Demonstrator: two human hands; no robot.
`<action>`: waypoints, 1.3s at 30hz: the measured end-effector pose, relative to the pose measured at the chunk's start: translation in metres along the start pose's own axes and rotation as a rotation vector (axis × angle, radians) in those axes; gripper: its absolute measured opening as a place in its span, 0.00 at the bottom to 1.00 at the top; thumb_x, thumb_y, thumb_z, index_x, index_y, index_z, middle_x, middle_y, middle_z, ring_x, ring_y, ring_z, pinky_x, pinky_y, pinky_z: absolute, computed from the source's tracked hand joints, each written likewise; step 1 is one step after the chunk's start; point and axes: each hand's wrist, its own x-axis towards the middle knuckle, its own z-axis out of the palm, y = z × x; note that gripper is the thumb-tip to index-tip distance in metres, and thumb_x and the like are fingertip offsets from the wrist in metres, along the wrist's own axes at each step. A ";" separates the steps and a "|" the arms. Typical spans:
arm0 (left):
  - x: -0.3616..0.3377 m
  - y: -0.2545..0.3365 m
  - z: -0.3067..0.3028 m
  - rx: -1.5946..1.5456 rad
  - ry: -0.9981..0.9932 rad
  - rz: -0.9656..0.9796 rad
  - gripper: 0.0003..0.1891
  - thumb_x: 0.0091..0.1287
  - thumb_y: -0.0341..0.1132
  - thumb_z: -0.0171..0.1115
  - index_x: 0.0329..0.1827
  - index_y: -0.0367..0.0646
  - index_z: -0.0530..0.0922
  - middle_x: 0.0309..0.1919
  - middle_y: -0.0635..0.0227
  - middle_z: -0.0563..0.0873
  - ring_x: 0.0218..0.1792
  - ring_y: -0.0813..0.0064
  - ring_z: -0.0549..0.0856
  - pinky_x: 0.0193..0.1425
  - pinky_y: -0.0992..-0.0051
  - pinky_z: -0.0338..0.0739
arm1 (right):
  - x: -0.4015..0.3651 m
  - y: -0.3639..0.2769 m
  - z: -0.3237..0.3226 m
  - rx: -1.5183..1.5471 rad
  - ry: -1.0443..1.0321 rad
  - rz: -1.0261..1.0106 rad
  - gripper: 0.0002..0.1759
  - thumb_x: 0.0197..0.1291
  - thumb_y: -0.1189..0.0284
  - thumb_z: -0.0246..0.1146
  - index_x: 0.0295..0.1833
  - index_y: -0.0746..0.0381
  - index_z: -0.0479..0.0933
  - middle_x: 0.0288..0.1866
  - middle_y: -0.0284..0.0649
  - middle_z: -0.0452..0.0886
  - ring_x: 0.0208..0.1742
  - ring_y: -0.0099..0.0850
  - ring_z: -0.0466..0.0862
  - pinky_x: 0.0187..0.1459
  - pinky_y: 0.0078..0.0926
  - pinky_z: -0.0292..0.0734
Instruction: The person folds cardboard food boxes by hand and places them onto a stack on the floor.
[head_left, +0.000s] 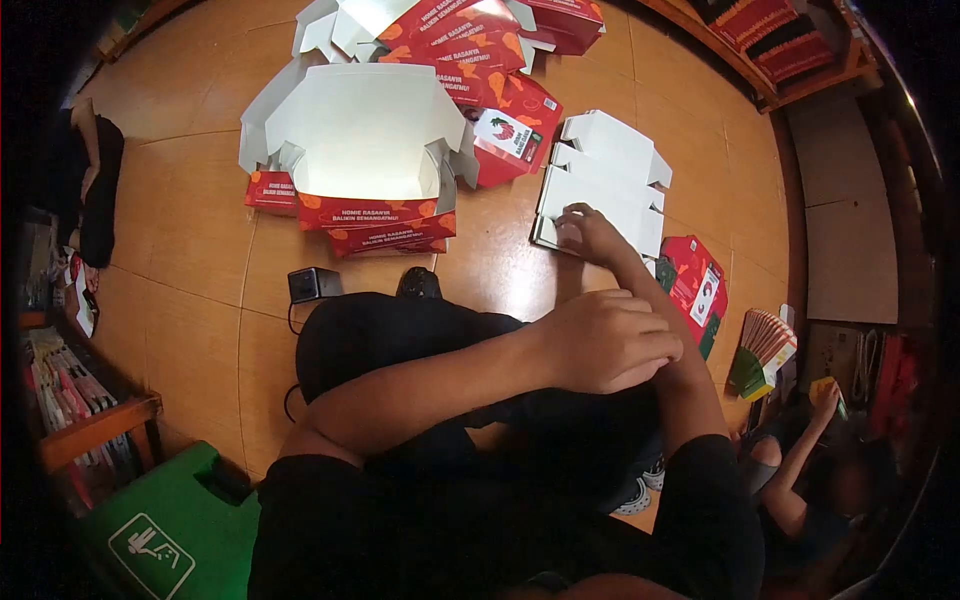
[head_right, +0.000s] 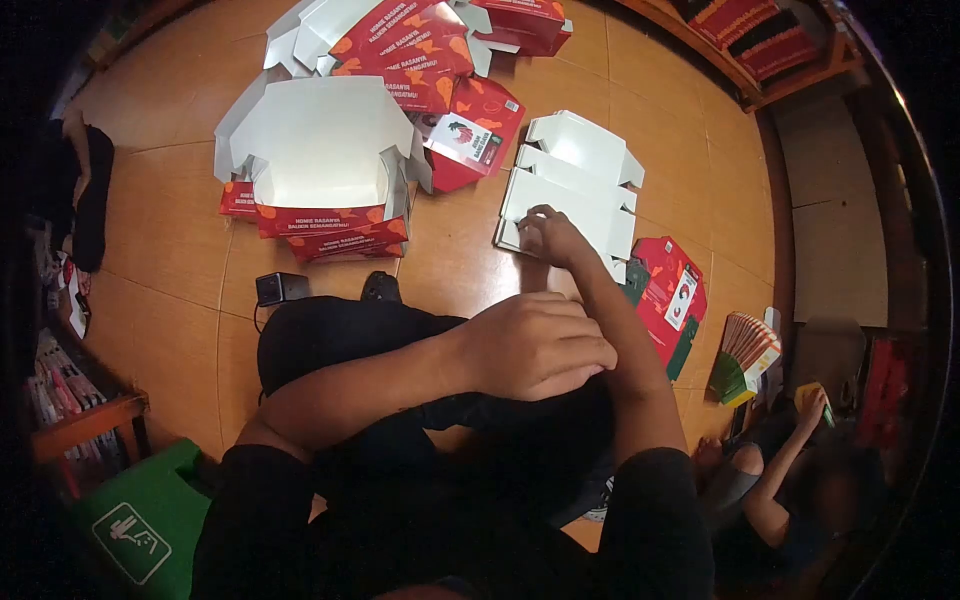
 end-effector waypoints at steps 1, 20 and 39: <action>0.000 -0.001 0.000 0.001 0.000 -0.007 0.08 0.59 0.30 0.66 0.41 0.43 0.81 0.34 0.65 0.84 0.37 0.63 0.84 0.46 0.66 0.78 | -0.001 -0.010 -0.012 -0.002 -0.023 0.016 0.29 0.45 0.57 0.76 0.55 0.51 0.80 0.66 0.44 0.72 0.63 0.52 0.75 0.62 0.46 0.75; 0.022 -0.028 -0.077 0.464 0.306 -0.107 0.22 0.60 0.33 0.68 0.58 0.43 0.76 0.58 0.55 0.78 0.58 0.55 0.79 0.60 0.62 0.75 | -0.086 -0.111 -0.223 0.204 0.651 0.114 0.04 0.61 0.77 0.60 0.41 0.63 0.79 0.36 0.48 0.83 0.41 0.47 0.83 0.45 0.40 0.75; -0.006 -0.066 -0.026 -0.899 -0.022 -1.190 0.15 0.76 0.41 0.56 0.51 0.36 0.78 0.31 0.70 0.84 0.24 0.84 0.81 0.24 0.85 0.76 | -0.095 -0.135 -0.162 0.916 0.714 -0.042 0.13 0.71 0.65 0.57 0.43 0.66 0.76 0.43 0.38 0.78 0.46 0.28 0.76 0.49 0.25 0.70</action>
